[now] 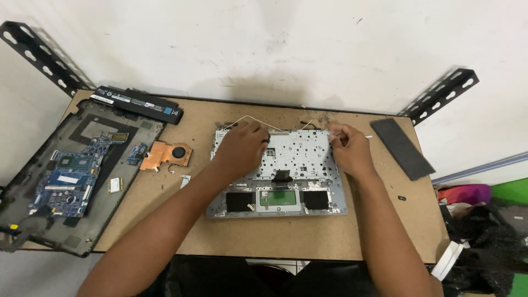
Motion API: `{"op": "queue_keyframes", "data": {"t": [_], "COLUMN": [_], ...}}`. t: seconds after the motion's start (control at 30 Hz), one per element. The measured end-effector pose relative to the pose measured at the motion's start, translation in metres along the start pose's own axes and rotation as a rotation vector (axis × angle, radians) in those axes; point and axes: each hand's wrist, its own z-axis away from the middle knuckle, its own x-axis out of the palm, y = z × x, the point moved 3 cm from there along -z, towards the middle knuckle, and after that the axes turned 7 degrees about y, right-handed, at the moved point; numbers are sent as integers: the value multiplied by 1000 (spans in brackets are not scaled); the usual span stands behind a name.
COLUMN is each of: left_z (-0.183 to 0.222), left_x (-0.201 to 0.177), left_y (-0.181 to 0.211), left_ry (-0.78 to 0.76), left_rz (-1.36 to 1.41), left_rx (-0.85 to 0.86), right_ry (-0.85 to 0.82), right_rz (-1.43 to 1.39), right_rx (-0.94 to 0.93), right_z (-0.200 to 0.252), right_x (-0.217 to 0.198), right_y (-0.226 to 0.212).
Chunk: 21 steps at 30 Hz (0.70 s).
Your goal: Scraping residue from a metal plate inside a laptop chassis and removing the plate for further cleaning or repair.
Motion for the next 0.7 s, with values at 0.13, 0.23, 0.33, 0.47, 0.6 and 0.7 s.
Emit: {"op": "queue_keyframes", "data": {"t": [0.13, 0.23, 0.33, 0.47, 0.6, 0.7], "left_z": [-5, -12, -17, -19, -21, -26], "left_x": [15, 17, 15, 21, 37, 29], "left_y": [10, 21, 21, 14, 29, 42], "left_ry": [-9, -27, -39, -19, -78, -76], "left_rz": [33, 74, 88, 10, 50, 70], "left_rx": [48, 83, 112, 68, 114, 172], "right_ry": [0, 0, -2, -5, 5, -2], "right_rz": [4, 5, 5, -16, -15, -12], "right_rx": [0, 11, 25, 42, 33, 46], "right_z": [0, 0, -2, 0, -1, 1], "right_x": [1, -1, -1, -2, -1, -1], "right_y": [1, -2, -4, -3, 0, -3]}}
